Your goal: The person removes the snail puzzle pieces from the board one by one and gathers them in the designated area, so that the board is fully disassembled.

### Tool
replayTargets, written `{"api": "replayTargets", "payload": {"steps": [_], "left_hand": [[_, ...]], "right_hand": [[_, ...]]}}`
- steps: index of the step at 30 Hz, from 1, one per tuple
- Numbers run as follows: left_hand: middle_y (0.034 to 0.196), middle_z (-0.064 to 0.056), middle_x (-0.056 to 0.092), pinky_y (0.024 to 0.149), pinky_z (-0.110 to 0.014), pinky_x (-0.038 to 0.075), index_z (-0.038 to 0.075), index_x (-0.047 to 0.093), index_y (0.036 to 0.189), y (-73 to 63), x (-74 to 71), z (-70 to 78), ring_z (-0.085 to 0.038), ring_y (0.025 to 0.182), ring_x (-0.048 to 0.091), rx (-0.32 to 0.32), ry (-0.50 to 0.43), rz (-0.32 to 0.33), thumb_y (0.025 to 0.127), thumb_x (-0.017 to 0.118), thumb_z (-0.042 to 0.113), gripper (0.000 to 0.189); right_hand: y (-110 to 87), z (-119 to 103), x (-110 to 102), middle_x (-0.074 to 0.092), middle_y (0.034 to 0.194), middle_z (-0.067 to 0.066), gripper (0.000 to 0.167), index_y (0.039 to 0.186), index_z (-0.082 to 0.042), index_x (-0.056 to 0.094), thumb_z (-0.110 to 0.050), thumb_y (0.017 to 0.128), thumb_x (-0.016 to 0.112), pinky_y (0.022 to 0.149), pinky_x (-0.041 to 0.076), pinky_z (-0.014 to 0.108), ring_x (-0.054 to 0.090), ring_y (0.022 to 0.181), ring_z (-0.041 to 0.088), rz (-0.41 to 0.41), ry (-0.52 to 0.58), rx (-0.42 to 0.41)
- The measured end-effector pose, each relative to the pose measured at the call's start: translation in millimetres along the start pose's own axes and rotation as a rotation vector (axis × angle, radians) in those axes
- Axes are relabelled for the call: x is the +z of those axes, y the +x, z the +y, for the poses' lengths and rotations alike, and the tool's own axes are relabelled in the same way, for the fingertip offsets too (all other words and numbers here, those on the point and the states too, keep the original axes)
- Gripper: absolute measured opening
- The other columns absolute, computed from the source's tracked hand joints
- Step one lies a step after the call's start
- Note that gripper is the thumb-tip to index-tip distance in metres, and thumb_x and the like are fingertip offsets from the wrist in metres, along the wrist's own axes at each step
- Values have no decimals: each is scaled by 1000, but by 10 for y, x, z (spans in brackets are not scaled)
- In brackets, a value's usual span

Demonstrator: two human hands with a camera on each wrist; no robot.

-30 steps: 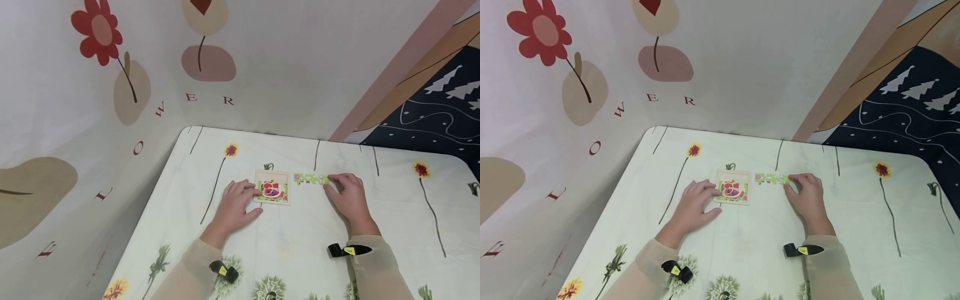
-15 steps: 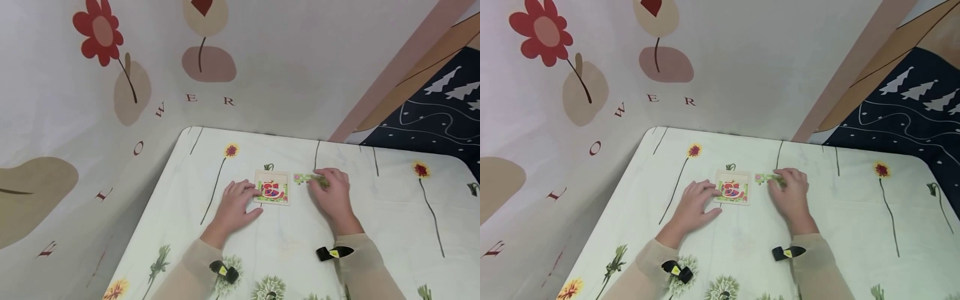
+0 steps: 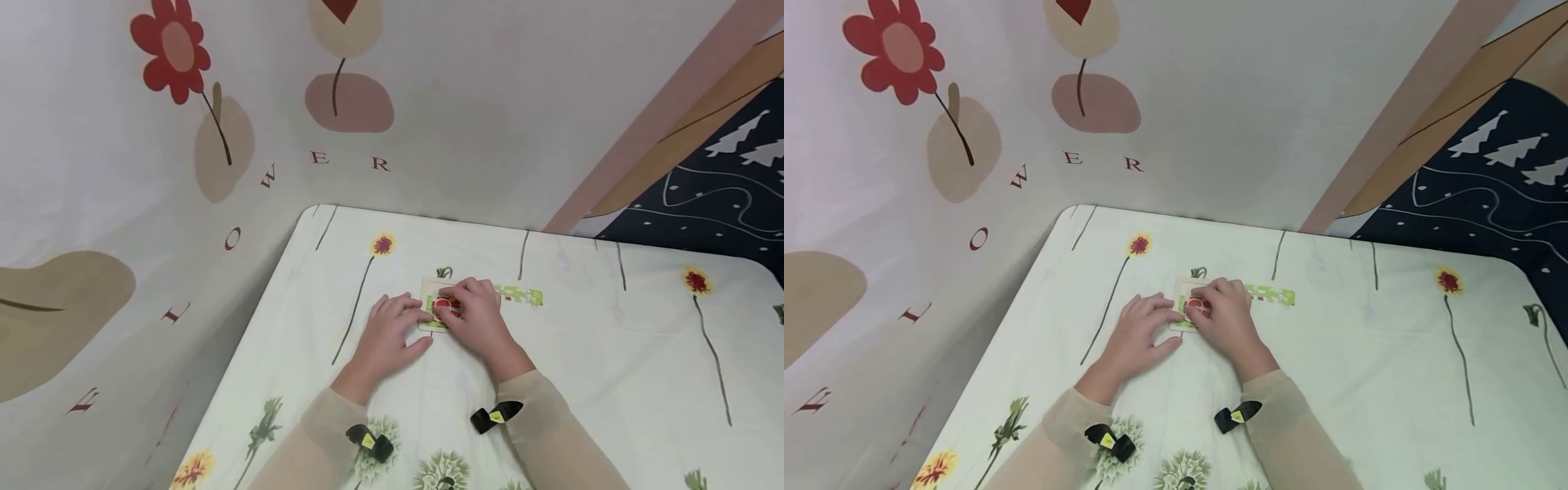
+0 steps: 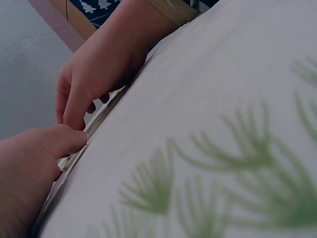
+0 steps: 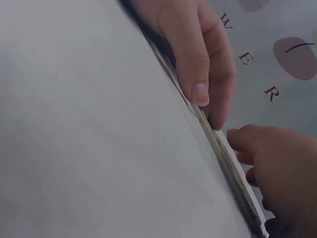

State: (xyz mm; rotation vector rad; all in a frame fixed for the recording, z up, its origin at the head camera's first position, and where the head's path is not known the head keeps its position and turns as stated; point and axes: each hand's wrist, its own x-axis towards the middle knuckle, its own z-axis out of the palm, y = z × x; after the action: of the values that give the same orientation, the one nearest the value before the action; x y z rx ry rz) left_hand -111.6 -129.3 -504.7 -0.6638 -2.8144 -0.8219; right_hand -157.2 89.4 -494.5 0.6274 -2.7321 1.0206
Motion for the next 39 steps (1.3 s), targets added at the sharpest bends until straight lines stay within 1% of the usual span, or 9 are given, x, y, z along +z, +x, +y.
{"api": "replayTargets", "payload": {"steps": [4,7,14,20,23,28,33,36,39], "left_hand": [[138,-2,63,125,-60,24,24,76,124,14,-5,11,-27,145,48,5,9,-3,96,79,38,31],[138,-2,63,125,-60,25,24,76,124,19,-5,9,-27,144,48,8,19,-4,96,79,39,32],[138,-1,63,125,-59,24,26,76,124,32,-9,5,-26,144,48,1,34,-9,96,78,39,32],[139,-2,64,126,-59,24,25,77,124,33,-10,5,-27,145,48,-9,26,-7,97,78,37,29],[139,-3,65,125,-60,24,24,78,123,32,-12,8,-27,145,49,-8,19,-3,97,79,36,29],[140,-4,65,125,-61,25,24,79,123,35,-12,7,-28,144,50,-4,13,-5,96,79,36,29],[141,-5,65,125,-61,24,23,79,123,25,-5,5,-29,144,50,-4,4,-4,96,79,34,29],[140,-4,65,125,-60,24,23,79,123,19,-1,1,-29,143,50,-2,-3,4,96,79,33,29],[140,-4,65,125,-60,24,23,79,124,21,0,-3,-29,143,50,0,-5,5,96,79,34,30]], "right_hand": [[-5,-6,16,65,106,6,29,115,-10,82,-25,90,87,93,35,55,49,100,31,-17,-15,1],[-1,-13,16,64,107,6,29,115,-11,82,-27,91,87,95,35,56,50,100,31,-37,-16,36],[26,-44,5,63,106,4,27,113,-13,81,-26,91,88,93,35,55,49,99,31,-58,5,98],[41,-36,11,62,104,3,27,114,-15,80,-26,90,89,93,35,55,49,98,30,-68,10,117],[40,-34,8,62,102,3,27,113,-15,80,-25,90,89,95,34,55,49,101,31,-61,24,120],[27,1,39,69,100,1,26,110,-15,78,-20,89,90,101,33,57,50,109,33,-24,53,85],[-4,5,65,78,99,1,24,109,-13,80,-14,88,90,106,28,60,54,106,29,23,103,23],[-23,0,69,80,103,2,28,113,-12,82,-11,86,90,108,26,64,56,104,27,50,117,-27],[-34,8,70,80,110,4,33,116,-11,82,-8,84,91,106,27,65,57,103,27,61,129,-92]]}}
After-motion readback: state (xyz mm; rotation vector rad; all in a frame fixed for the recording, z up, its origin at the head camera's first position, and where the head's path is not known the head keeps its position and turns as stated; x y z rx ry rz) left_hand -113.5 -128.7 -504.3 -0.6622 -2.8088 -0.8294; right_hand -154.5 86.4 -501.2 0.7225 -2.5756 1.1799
